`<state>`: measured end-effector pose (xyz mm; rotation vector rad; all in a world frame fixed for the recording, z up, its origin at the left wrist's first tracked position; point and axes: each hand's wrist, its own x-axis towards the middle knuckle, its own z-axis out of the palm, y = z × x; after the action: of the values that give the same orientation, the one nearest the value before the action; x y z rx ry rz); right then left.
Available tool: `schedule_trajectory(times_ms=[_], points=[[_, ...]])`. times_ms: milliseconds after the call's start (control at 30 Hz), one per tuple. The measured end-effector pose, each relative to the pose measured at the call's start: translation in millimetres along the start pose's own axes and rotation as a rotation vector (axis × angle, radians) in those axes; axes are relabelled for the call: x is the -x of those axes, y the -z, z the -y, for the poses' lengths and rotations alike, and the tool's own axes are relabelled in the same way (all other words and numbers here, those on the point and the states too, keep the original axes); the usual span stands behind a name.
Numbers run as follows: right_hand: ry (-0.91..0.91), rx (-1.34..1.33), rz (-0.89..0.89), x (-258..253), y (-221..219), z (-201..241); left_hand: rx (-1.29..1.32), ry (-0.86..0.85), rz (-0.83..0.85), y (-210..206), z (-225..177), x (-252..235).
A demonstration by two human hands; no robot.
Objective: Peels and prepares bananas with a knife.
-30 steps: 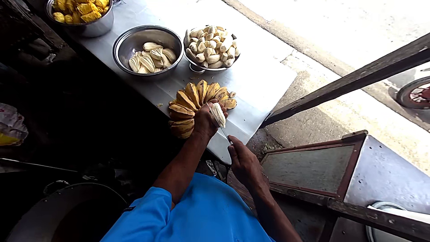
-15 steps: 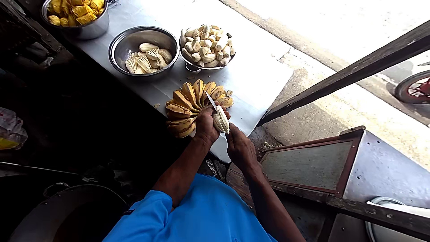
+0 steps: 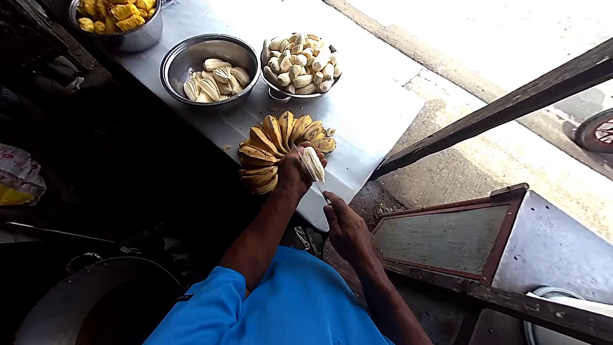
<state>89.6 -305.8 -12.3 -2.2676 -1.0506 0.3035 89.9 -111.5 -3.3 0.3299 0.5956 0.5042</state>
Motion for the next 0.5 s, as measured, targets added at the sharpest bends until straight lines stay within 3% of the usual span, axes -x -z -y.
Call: schedule_trajectory(times_ms=[233, 400, 500], points=[[-0.032, 0.072, 0.000, 14, 3, -4, -0.021, -0.002, -0.049, -6, -1, 6], [-0.082, 0.073, 0.009, -23, -2, -11, -0.019, 0.009, -0.082, -11, 19, 13], [-0.085, 0.059, 0.035, -15, 1, -14, -0.034, 0.012, -0.059, -9, 19, 13]])
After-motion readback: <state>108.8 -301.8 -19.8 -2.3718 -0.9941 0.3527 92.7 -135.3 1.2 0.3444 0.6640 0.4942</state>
